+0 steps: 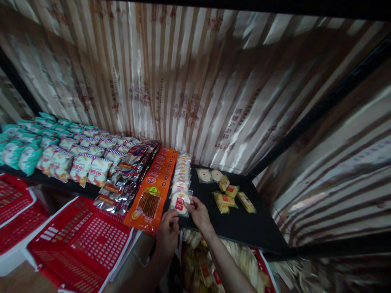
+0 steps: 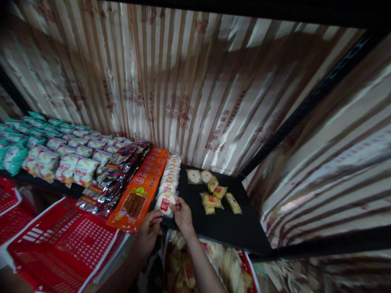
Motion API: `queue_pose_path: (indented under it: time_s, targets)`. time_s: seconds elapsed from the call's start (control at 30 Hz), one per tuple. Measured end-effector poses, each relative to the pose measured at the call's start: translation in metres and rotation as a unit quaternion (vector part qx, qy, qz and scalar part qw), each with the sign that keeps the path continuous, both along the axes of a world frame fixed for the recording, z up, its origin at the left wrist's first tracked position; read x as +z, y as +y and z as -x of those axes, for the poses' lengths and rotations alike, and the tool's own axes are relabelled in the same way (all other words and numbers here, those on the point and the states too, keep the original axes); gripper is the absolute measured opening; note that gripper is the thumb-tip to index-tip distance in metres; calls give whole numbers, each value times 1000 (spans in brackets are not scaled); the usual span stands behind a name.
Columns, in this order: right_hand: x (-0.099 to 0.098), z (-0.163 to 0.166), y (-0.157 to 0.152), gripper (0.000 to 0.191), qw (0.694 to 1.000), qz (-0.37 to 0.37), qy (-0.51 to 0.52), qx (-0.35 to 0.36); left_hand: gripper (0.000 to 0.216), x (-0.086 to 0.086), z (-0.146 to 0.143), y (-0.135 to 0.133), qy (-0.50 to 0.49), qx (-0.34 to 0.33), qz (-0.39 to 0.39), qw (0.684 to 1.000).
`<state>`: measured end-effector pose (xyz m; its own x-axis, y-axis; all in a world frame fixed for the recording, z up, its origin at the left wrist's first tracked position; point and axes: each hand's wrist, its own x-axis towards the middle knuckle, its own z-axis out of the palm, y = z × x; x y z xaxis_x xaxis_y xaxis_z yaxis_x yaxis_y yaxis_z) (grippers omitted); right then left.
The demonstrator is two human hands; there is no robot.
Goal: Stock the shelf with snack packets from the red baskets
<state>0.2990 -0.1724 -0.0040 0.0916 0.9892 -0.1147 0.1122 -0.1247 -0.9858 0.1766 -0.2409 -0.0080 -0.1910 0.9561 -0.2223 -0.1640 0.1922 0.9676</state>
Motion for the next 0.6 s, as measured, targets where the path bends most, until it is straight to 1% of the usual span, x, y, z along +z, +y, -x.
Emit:
queue_pose_path:
  time_s: [0.07,0.17,0.33,0.5,0.6]
  targets:
    - [-6,-1,4,31,999,-9,-37,-8,19,4,0,7,4,5,-7,1000]
    - [-13,-3,9,29,996,-16,-86,-14,24,8,0,15,25,-2,-13,1000]
    - [-19,-3,15,25,983,-36,-177,-34,31,7,-2,20,86,-21,-14,996]
    - [-18,0,19,34,981,-10,-182,-62,29,5,-4,21,104,-28,-14,994]
    - [-11,0,9,43,982,-25,-162,-97,29,8,-5,20,135,-31,-23,990]
